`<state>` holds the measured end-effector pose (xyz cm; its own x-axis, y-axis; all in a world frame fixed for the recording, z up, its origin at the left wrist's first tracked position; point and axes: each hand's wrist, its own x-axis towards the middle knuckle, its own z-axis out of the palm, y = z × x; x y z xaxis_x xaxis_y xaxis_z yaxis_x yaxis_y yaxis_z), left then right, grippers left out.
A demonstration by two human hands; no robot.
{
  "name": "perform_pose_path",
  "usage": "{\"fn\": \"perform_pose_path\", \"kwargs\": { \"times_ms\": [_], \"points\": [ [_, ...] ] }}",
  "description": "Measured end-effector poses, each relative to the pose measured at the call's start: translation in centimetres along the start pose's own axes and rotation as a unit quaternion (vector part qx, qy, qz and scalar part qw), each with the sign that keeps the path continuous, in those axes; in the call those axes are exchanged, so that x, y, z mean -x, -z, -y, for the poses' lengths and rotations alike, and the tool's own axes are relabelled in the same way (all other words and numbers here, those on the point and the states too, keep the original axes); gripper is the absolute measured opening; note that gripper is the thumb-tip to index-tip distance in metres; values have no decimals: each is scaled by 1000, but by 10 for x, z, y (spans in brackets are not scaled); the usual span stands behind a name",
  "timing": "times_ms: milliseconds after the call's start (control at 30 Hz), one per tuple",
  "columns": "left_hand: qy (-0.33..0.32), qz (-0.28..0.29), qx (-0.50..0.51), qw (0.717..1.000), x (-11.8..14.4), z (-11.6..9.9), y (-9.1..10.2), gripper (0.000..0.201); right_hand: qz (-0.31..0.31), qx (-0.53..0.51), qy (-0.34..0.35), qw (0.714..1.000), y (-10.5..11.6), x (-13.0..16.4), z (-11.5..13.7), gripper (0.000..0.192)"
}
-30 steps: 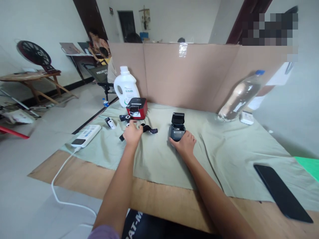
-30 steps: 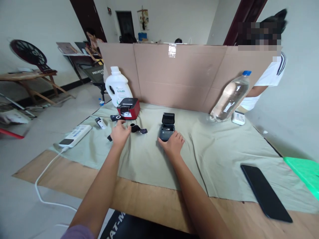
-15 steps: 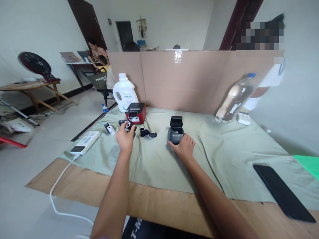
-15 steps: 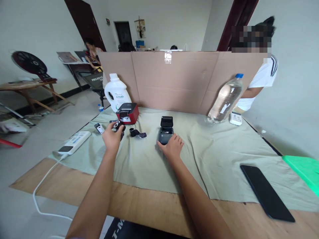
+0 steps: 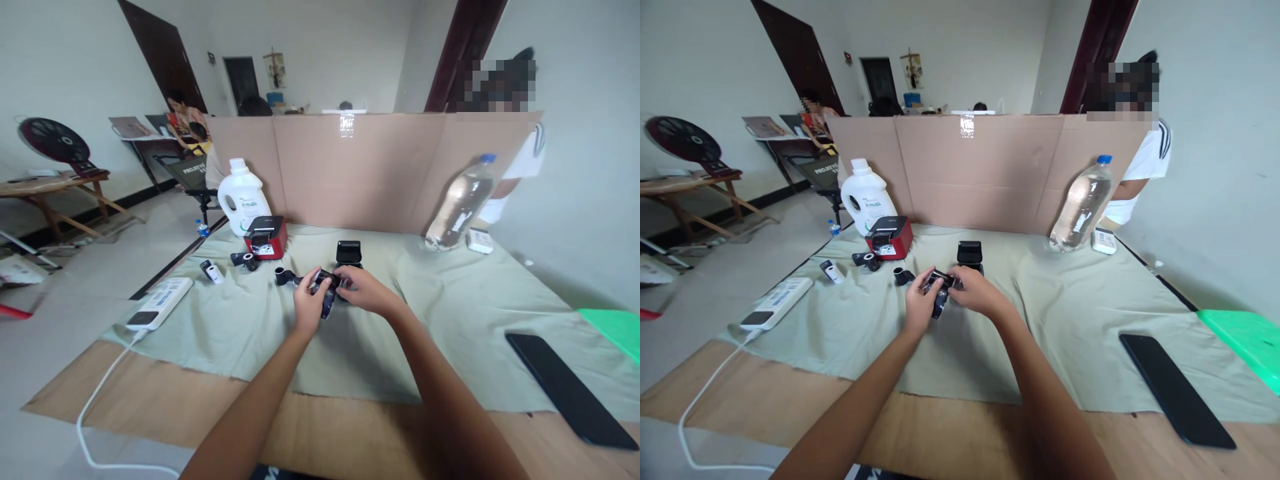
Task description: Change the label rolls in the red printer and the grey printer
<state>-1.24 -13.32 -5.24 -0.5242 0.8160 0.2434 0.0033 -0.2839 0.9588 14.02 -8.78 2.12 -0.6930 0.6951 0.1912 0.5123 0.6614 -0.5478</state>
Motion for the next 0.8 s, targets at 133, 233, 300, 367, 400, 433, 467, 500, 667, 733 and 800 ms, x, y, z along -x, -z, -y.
{"fn": "perform_pose_path", "kwargs": {
  "times_ms": [133, 233, 300, 367, 400, 433, 467, 500, 667, 733, 800],
  "points": [
    [31, -8, 41, 999, -1, 11, -2, 47, 14, 28, 4, 1000, 8, -7, -1, 24],
    [35, -9, 40, 999, -1, 17, -2, 47, 54, 8, 5, 998, 10, -12, -1, 19],
    [27, -2, 34, 999, 0, 21, -5, 46, 61, 20, -3, 998, 12, -16, -1, 11],
    [26, 10, 30, 999, 2, 24, -8, 47, 58, 43, -7, 997, 13, -21, -5, 7],
    [31, 16, 33, 999, 4, 25, -10, 50, 59, 49, -7, 997, 14, -24, -8, 9],
    [42, 26, 38, 998, 6, 26, -12, 54, 57, 53, -7, 997, 15, -26, -13, 11],
    [57, 41, 43, 997, 8, 26, -14, 61, 50, 56, -9, 997, 16, -29, -18, 15],
    [73, 61, 44, 994, 10, 26, -15, 67, 38, 60, -12, 997, 17, -30, -25, 19],
    [100, 152, -13, 983, 22, 22, -20, 73, -41, 82, -64, 994, 20, -35, -61, 30],
    [80, 173, -32, 981, 25, 23, -22, 69, -57, 83, -86, 991, 18, -36, -73, 32],
    [56, 187, -58, 979, 25, 24, -23, 62, -64, 86, -103, 989, 14, -38, -81, 33]
  ]
}}
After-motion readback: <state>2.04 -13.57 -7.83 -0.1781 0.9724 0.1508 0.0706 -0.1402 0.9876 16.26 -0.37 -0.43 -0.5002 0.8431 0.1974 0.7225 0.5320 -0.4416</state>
